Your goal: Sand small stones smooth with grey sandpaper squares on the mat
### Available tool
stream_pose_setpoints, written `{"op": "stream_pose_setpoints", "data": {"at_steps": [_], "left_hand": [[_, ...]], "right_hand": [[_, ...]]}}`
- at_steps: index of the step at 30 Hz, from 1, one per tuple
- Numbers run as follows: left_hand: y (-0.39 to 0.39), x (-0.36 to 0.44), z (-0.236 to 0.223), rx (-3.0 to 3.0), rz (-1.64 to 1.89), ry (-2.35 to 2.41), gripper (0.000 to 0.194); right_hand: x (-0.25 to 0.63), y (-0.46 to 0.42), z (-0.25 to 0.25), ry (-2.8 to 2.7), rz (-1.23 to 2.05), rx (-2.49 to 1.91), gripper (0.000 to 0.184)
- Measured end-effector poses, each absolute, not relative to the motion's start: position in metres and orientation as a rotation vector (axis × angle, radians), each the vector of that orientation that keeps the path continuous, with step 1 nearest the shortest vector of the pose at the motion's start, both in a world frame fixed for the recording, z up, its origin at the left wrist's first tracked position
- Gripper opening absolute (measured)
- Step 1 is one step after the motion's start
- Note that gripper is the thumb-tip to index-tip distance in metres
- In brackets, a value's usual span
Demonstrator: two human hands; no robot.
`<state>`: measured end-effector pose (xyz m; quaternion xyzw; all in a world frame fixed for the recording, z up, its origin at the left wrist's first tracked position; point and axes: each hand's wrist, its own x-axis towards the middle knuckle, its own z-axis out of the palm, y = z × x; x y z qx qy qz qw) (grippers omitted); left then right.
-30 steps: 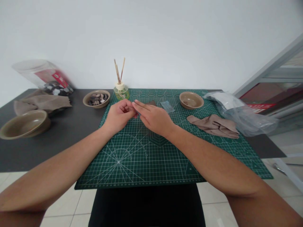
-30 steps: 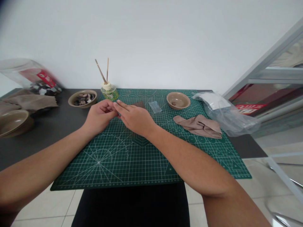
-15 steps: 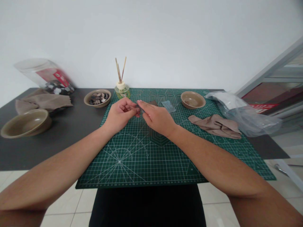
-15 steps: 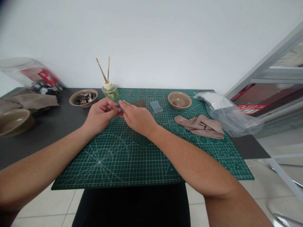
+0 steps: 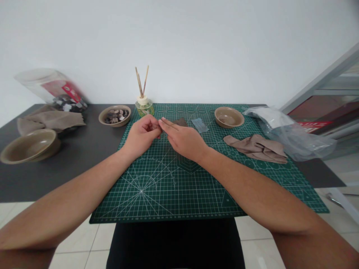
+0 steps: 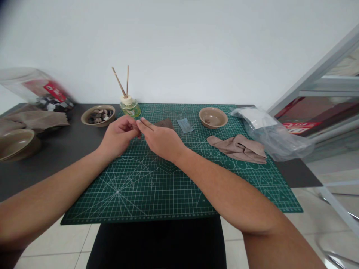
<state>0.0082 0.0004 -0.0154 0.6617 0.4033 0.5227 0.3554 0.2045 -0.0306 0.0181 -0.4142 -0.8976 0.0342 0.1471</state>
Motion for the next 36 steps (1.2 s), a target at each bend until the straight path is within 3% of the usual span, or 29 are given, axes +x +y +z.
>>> {"op": "stream_pose_setpoints", "data": {"at_steps": [36], "left_hand": [[-0.0031,0.0142,-0.0111,1.46,1.28,0.886,0.026]], "right_hand": [[0.2078,-0.0299,0.0164,-2.43,0.228,-1.179,0.061]]}}
